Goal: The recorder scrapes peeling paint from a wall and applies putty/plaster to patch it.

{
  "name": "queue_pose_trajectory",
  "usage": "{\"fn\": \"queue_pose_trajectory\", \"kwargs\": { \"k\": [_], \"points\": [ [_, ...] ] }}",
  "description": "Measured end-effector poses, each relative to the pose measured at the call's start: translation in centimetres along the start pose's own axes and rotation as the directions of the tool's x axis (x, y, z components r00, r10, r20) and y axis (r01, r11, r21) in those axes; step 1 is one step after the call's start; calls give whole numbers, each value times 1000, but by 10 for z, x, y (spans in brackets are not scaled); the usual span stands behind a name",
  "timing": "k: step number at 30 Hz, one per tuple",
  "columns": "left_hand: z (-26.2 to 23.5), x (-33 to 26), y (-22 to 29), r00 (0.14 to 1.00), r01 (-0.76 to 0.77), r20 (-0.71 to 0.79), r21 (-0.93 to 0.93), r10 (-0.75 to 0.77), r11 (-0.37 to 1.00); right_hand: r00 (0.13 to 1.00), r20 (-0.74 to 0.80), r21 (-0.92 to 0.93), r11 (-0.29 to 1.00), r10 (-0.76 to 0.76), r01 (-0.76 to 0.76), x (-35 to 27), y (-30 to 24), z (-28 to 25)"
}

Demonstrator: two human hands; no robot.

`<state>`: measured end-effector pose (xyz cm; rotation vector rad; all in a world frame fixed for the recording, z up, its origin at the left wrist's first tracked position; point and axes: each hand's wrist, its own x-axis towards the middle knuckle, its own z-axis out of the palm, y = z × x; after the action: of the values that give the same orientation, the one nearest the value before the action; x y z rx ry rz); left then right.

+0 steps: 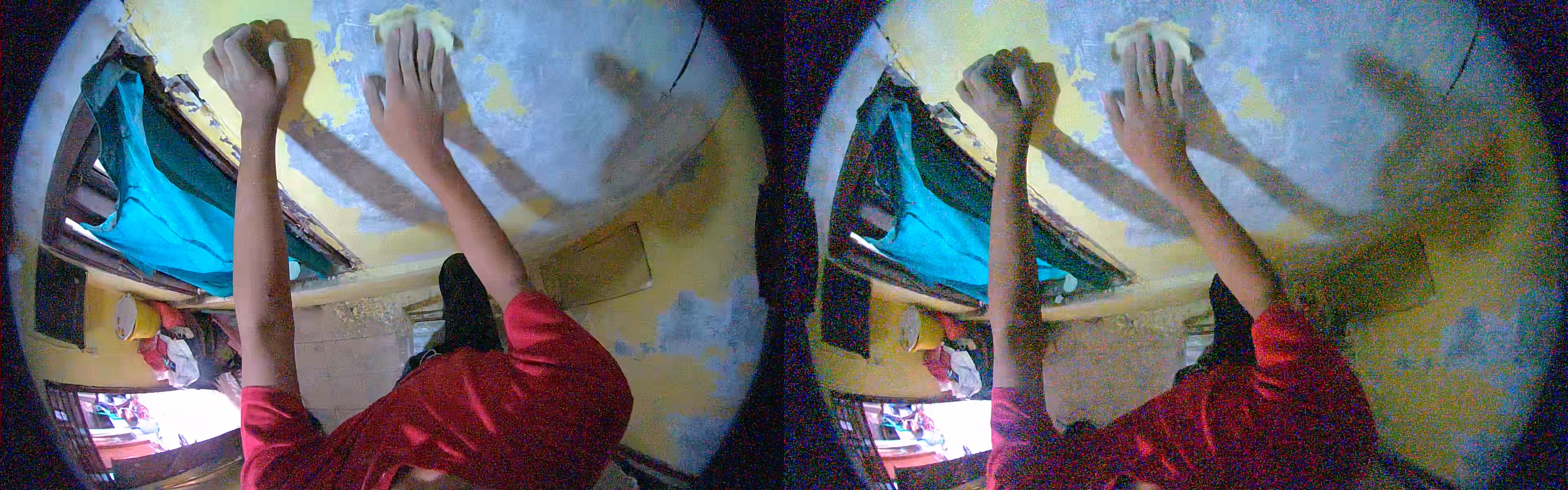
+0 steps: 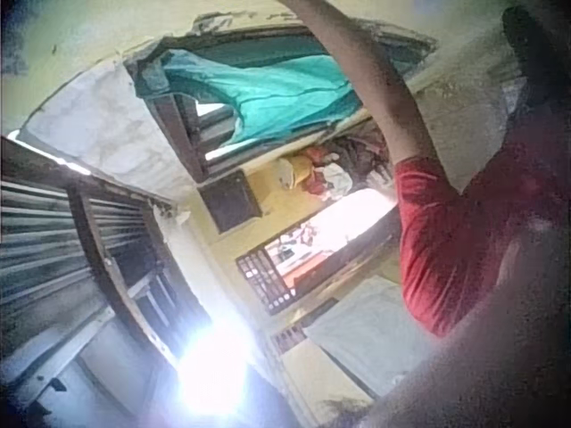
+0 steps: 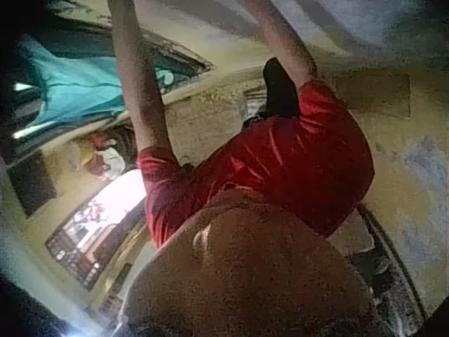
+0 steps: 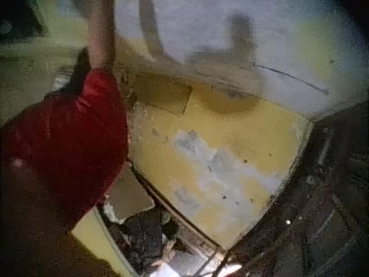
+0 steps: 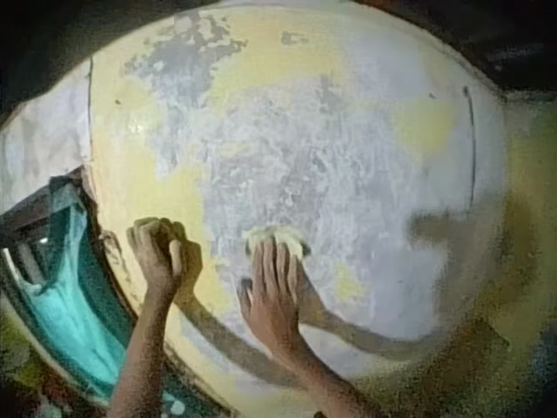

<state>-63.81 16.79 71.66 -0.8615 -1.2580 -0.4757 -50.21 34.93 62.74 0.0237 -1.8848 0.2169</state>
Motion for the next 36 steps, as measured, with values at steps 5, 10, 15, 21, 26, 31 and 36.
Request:
{"fn": "queue_pose_trajectory", "kwargs": {
  "k": [5,10,15,21,26,31,36],
  "points": [
    [-1,-2,-9,998,23,60,35,-25,999,999,-10,-98,995,-32,31,21,7,-10],
    [-3,0,-1,1000,24,3,40,-24,999,1000,-15,-60,998,-20,19,-5,1,-7],
    [-2,0,-1,999,6,-43,40,-4,999,993,-83,-98,993,-80,72,38,14,-10],
    [-2,3,1,999,36,-40,22,-35,999,999,18,-10,999,-41,41,-9,12,-9],
    [-4,0,1,1000,22,5,74,-22,997,999,-35,-38,999,-37,36,18,19,-12],
    [-4,3,2,1000,15,-11,22,-14,1000,1000,20,-88,996,9,-7,-18,15,-13],
    [-4,1,3,999,30,-30,26,-29,999,992,-127,-32,999,-3,-1,30,24,-17]
  ]
}}
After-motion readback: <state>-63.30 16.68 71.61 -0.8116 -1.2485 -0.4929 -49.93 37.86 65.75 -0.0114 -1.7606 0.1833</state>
